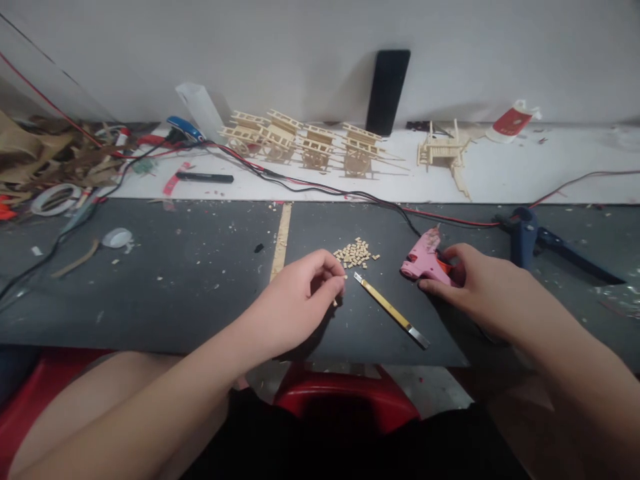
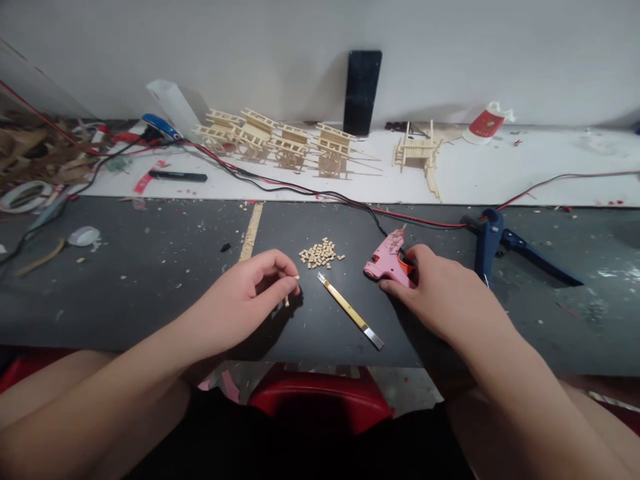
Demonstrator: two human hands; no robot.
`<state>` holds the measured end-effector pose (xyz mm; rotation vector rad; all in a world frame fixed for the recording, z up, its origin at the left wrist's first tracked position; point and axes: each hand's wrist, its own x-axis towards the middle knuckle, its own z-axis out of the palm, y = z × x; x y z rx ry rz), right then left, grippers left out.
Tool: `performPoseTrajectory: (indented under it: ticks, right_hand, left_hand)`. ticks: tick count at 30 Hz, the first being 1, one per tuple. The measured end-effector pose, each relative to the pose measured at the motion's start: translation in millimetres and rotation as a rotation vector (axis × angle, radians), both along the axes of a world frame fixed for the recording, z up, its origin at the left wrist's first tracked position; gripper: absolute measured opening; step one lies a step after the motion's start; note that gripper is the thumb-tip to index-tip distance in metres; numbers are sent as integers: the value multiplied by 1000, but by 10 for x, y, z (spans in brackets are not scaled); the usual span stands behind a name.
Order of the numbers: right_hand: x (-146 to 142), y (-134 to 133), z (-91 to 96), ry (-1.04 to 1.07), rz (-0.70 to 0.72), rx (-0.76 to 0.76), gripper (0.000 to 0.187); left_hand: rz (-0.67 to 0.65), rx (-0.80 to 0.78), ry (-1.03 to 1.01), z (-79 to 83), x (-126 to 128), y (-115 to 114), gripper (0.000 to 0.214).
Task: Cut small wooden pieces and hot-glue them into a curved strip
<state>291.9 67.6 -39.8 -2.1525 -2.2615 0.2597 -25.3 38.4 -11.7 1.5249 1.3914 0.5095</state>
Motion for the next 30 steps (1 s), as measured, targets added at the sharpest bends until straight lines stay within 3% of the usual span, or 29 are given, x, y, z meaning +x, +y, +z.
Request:
performPoseTrajectory:
  ticks: [5, 11, 16, 20, 26, 28, 30]
  right_hand:
    - [-60, -18, 46, 52, -20, -35, 33]
    - [-107, -100, 259, 136, -109, 70, 38]
    - [-121, -162, 341, 475, -196, 215, 27]
    - [-227, -216, 417, 836, -152, 215, 14]
    - [-371, -386, 527, 1358, -55, -24, 12]
    - [-317, -448, 457, 1425, -8, -77, 13]
    - [-230, -498, 349, 1250, 138, -54, 17]
  left_hand:
    - [47, -188, -310, 89, 28, -22, 18]
    - [108, -253, -528, 89, 18, -76, 14]
    - [113, -298, -636, 97, -4, -106, 13]
    - [93, -300, -701, 136, 5, -120, 10]
    - [73, -307, -786, 135, 14, -166, 10]
    - [92, -311, -809, 120, 6, -177, 10]
    - [115, -309, -816, 108, 0, -184, 9]
